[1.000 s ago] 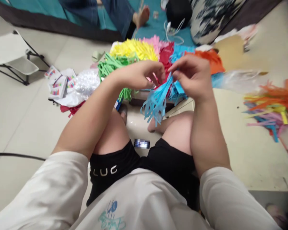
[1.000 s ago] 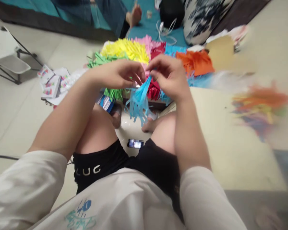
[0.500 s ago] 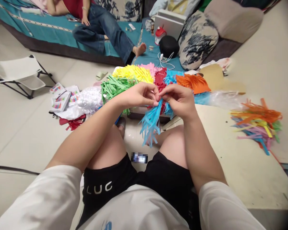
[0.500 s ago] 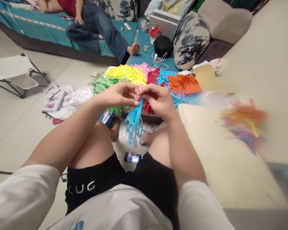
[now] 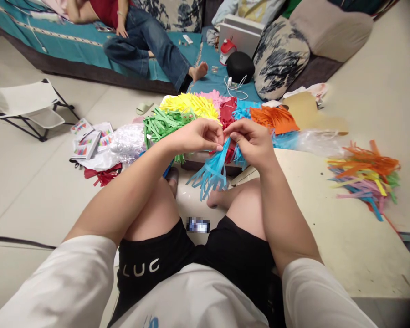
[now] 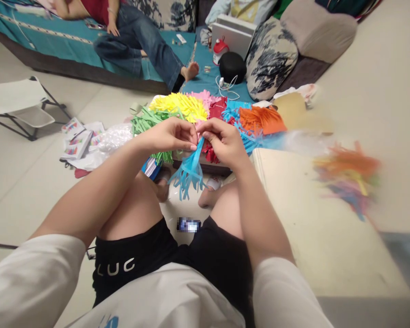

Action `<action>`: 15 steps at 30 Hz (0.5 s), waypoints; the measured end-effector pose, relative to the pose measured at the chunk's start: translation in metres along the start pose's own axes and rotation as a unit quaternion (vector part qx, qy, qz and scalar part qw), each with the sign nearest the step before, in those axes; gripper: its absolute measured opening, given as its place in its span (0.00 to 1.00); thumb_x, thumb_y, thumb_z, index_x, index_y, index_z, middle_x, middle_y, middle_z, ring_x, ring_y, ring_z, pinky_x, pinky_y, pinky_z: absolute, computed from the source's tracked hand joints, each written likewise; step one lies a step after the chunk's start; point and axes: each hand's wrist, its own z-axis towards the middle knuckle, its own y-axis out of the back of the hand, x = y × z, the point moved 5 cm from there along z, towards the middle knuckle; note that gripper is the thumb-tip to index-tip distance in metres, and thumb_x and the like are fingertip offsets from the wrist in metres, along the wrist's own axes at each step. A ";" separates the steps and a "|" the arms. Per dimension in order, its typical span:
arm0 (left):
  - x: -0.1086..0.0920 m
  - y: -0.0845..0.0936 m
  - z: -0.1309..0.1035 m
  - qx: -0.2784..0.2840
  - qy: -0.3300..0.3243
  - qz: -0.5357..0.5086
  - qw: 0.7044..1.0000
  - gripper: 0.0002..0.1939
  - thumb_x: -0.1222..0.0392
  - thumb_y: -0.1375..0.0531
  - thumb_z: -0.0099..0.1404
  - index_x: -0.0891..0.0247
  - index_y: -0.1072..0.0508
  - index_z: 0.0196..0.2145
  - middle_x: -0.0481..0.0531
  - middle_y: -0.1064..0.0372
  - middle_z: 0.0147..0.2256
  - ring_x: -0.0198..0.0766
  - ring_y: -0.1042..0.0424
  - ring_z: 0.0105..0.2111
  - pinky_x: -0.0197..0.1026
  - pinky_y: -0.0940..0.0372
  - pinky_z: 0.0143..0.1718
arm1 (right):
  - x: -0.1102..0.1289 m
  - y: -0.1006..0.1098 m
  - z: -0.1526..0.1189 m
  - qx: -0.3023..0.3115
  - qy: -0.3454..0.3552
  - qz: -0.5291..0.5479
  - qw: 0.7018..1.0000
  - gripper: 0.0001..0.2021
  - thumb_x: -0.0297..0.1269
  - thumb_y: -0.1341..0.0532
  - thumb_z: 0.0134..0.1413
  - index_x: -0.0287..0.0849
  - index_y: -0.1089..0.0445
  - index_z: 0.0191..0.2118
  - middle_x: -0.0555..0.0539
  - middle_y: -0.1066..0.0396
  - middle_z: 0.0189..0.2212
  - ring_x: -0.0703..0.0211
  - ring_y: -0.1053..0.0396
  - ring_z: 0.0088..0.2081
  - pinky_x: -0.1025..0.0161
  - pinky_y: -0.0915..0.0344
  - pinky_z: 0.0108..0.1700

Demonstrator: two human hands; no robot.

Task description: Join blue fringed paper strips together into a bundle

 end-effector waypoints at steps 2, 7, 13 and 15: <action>0.003 0.001 0.000 -0.006 0.007 -0.001 1.000 0.23 0.58 0.16 0.57 0.68 0.24 0.40 0.51 0.22 0.35 0.27 0.22 0.35 0.29 0.27 0.40 | -0.001 0.001 0.000 0.001 0.003 -0.016 1.000 0.19 0.52 0.33 0.72 0.39 0.16 0.48 0.42 0.20 0.42 0.63 0.25 0.43 0.66 0.22 0.53; 0.008 -0.001 -0.001 -0.033 0.028 -0.028 0.999 0.29 0.55 0.15 0.60 0.63 0.30 0.44 0.47 0.26 0.34 0.27 0.23 0.34 0.29 0.31 0.38 | -0.004 0.000 -0.002 0.005 0.019 -0.070 0.997 0.18 0.45 0.38 0.73 0.39 0.15 0.52 0.42 0.18 0.44 0.63 0.27 0.40 0.67 0.27 0.50; 0.008 -0.015 0.002 -0.145 0.017 0.010 0.989 0.38 0.50 0.12 0.56 0.60 0.35 0.45 0.46 0.24 0.34 0.31 0.20 0.34 0.30 0.34 0.35 | -0.005 0.000 -0.002 -0.003 0.012 -0.117 0.993 0.18 0.43 0.40 0.76 0.39 0.15 0.53 0.42 0.19 0.43 0.63 0.27 0.39 0.66 0.29 0.49; 0.010 -0.019 0.006 -0.163 0.025 0.024 0.986 0.34 0.53 0.13 0.58 0.60 0.34 0.44 0.48 0.22 0.33 0.36 0.15 0.38 0.31 0.31 0.38 | -0.010 0.002 -0.002 -0.003 0.006 -0.101 0.995 0.16 0.43 0.39 0.76 0.39 0.17 0.53 0.43 0.19 0.42 0.64 0.26 0.39 0.66 0.29 0.48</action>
